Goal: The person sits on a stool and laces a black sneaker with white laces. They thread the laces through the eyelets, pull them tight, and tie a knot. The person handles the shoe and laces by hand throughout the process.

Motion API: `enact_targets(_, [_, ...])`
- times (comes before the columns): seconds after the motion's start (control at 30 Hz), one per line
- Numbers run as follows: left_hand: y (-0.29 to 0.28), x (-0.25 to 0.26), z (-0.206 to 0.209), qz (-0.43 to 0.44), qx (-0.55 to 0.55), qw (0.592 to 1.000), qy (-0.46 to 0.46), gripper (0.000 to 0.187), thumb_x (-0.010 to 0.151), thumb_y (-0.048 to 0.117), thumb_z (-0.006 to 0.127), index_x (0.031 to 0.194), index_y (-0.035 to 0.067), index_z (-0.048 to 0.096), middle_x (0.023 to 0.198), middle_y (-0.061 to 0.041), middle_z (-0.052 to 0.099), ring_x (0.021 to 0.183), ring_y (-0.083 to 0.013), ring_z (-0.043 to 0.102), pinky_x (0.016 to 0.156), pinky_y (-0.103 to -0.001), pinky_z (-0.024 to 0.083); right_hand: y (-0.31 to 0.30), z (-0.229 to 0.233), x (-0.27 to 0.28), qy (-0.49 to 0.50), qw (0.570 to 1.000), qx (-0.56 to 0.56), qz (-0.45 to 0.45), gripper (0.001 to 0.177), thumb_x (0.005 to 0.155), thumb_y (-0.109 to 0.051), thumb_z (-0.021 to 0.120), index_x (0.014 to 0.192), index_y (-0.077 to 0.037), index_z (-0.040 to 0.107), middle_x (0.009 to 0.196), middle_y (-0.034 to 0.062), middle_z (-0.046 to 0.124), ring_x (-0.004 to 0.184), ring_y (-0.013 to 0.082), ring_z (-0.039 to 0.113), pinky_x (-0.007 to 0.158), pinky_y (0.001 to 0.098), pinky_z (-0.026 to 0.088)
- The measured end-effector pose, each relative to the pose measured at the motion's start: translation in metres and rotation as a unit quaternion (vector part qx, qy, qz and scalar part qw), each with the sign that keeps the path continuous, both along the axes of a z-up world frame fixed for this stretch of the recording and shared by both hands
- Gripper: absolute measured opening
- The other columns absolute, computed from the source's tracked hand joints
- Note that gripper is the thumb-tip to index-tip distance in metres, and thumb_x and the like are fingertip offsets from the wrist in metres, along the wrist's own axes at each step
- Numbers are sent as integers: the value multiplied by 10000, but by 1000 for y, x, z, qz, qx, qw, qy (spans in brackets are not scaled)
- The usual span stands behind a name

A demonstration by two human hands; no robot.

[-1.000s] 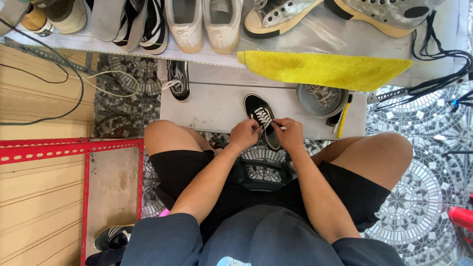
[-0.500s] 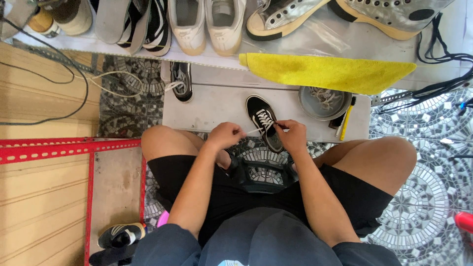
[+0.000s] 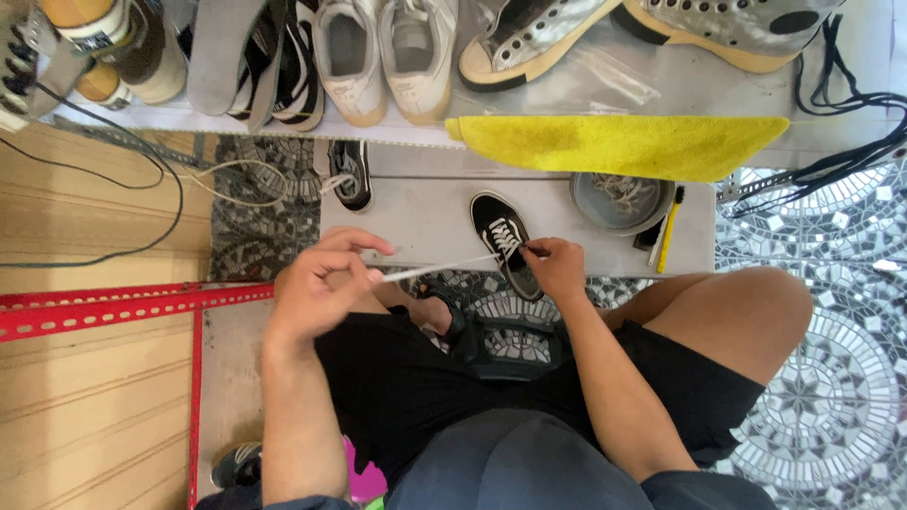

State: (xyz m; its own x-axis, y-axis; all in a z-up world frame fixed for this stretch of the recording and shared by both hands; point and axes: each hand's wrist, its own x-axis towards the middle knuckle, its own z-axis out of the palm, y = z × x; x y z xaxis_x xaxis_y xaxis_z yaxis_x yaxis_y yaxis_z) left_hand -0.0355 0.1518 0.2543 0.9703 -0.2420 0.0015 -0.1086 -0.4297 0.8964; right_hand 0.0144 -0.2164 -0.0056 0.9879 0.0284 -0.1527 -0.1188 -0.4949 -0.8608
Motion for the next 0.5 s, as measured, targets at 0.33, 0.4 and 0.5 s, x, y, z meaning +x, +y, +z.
enact_targets(0.33, [-113,37,-18,-47,-255,965,27,185,1024,227,849,956,56,825,885,-119,792,801,-138,664,758,-285,556,12,-9,-8,40,997,61,-29,195,968,-150,910,1106,-14,885,1030,228,854,985,341,818,839,482,660])
enact_targets(0.4, [-127,47,-13,-66,-268,961,9,280,991,298,889,1073,33,848,1007,-144,810,909,-164,714,850,-317,607,9,-12,-5,50,995,75,-33,195,976,-168,909,1110,-27,889,1044,217,858,996,318,814,842,476,661])
enact_targets(0.5, [-144,52,-29,-49,-182,982,-33,196,1060,-50,730,1185,37,853,1040,-182,839,928,-272,814,837,-353,653,7,-19,-13,43,997,61,-30,218,979,-211,926,1092,-28,893,1017,232,848,942,318,812,820,468,662])
